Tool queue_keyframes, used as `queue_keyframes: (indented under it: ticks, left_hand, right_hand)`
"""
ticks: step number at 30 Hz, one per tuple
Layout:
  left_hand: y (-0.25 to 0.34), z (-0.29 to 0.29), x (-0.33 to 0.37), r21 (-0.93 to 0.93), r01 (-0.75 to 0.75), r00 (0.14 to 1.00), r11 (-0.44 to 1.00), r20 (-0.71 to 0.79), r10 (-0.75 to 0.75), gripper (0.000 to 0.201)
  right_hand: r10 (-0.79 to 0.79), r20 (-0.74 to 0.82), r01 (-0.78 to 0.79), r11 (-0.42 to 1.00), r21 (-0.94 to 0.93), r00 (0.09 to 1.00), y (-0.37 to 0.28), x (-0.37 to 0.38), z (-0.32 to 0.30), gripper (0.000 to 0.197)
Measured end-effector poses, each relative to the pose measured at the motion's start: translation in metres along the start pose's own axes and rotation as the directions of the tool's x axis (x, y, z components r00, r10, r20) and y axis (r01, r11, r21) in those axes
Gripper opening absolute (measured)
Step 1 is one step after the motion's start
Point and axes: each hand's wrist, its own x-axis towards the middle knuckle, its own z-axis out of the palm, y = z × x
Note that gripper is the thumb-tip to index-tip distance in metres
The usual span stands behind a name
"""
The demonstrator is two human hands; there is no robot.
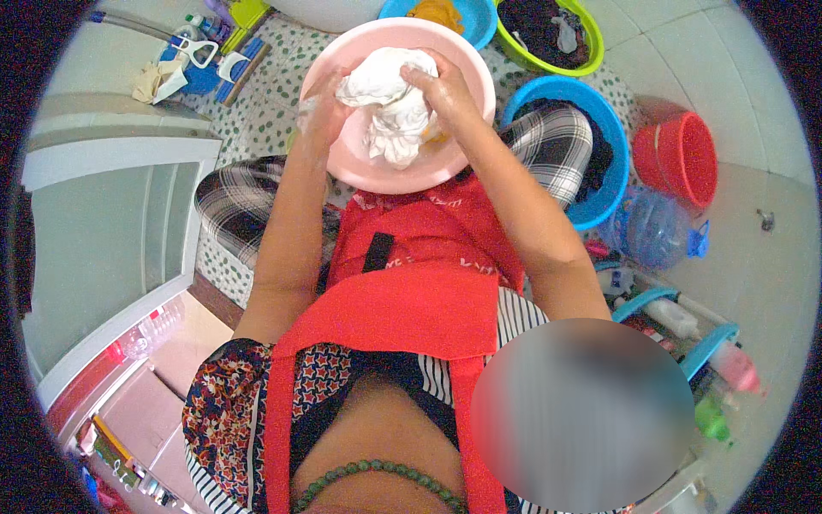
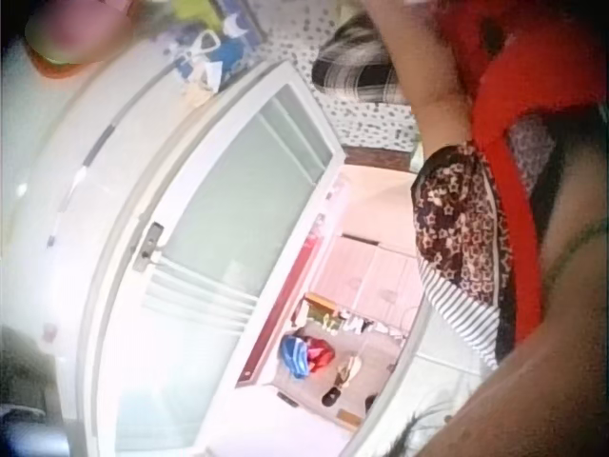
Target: The person sits on the floor and hand-washes a white cloth and a yellow cloth in a pink basin filled with soapy water. They scrub the items with a bar of soap, rinse them, and wring out the excess water.
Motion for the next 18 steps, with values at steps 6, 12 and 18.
queue_keyframes:
  ticks: [6, 12, 18]
  left_hand:
    - [0.006, -0.019, -0.011, 0.656, -0.012, 0.991, 0.754, 0.107, -0.077, 0.024]
    - [0.062, 0.002, -0.004, 0.819, -0.384, 0.890, 0.426, 0.205, 0.408, 0.013]
    - [0.124, 0.063, -0.011, 0.767, -0.641, 0.585, 0.032, 0.461, 0.667, 0.013]
  right_hand:
    - [-0.096, 0.091, 0.090, 0.994, 0.068, 0.991, 0.013, -0.009, -0.011, 0.033]
    - [-0.320, 0.214, 0.377, 0.862, -0.339, 0.923, 0.000, -0.013, -0.014, 0.029]
    - [-0.586, 0.341, 0.673, 0.569, -0.473, 0.735, -0.059, -0.013, 0.006, 0.022]
